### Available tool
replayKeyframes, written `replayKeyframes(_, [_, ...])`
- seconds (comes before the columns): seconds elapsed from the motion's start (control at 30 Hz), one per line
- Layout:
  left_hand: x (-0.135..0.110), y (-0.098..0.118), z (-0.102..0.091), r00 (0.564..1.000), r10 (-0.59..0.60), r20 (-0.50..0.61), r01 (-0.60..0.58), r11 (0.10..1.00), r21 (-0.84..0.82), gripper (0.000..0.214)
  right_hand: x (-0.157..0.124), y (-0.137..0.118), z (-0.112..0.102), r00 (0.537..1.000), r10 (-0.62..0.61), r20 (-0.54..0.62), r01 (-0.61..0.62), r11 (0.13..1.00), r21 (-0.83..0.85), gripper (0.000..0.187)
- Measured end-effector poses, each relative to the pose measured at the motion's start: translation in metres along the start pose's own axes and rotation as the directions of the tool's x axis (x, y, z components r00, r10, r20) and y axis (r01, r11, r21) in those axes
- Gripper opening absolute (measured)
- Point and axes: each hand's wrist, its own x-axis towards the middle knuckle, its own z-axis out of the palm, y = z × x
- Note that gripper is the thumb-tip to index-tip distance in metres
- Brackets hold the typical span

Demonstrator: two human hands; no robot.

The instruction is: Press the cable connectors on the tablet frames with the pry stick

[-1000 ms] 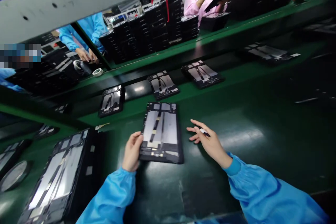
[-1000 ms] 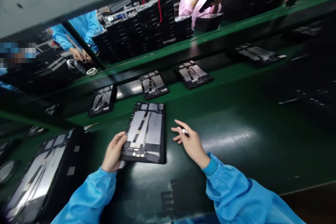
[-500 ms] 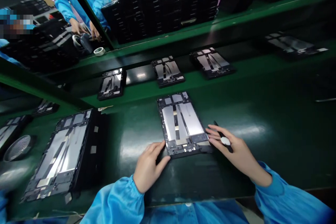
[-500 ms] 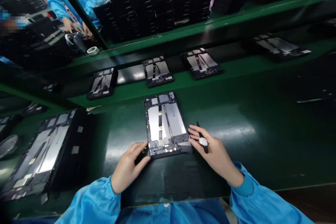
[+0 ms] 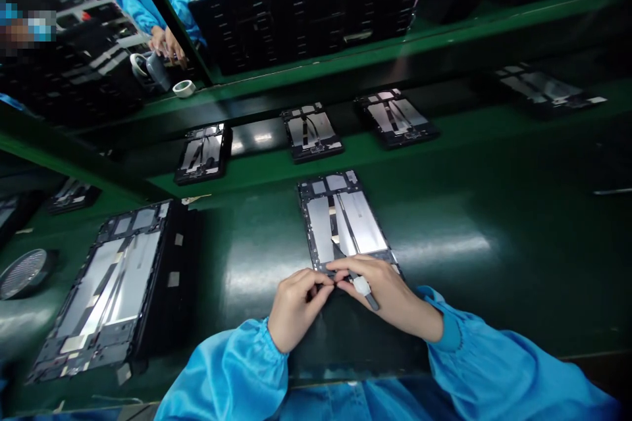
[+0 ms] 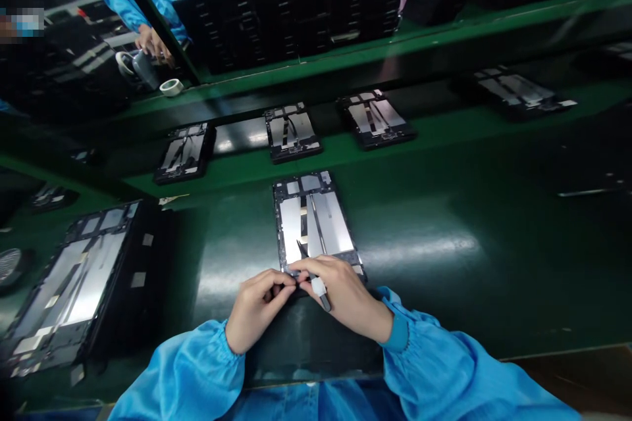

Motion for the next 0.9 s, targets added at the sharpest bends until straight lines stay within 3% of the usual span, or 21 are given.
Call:
replayKeyframes(0.13, [0.000,-0.001,0.001,0.999,-0.039,0.007,0.039,0.998,-0.050,0.011,0.000,0.000,-0.001,1.000,0.025,0.007,-0.025,1.000,0.015,0.032])
replayKeyframes(0.27, [0.001,-0.002,-0.002,1.000,-0.007,0.029,0.007,1.000,-0.002,0.010,0.000,0.000,-0.001,1.000,0.028,0.014,-0.028,0.999,0.030,0.032])
replayKeyframes(0.53, [0.002,0.004,-0.005,0.992,-0.079,0.103,0.069,0.993,0.099,0.014,0.001,-0.005,0.001,0.998,0.064,0.021,-0.064,0.998,-0.004,0.036])
replayKeyframes(0.63, [-0.004,0.004,-0.005,0.995,0.027,0.091,-0.051,0.962,0.269,0.015,0.001,-0.003,0.006,0.998,0.056,0.012,-0.055,0.998,-0.016,0.041])
replayKeyframes(0.77, [-0.016,0.002,-0.010,0.948,0.279,0.155,-0.317,0.755,0.574,0.023,0.001,0.002,0.009,0.999,0.023,0.021,-0.023,1.000,-0.021,0.047])
replayKeyframes(0.83, [-0.019,0.000,-0.013,0.922,0.332,0.200,-0.381,0.690,0.615,0.030,0.001,0.002,0.009,1.000,0.010,0.029,-0.009,1.000,-0.023,0.048])
replayKeyframes(0.9, [-0.021,-0.003,-0.017,0.915,0.345,0.210,-0.399,0.689,0.605,0.032,0.000,0.002,0.009,0.999,-0.002,0.037,0.003,1.000,-0.027,0.050])
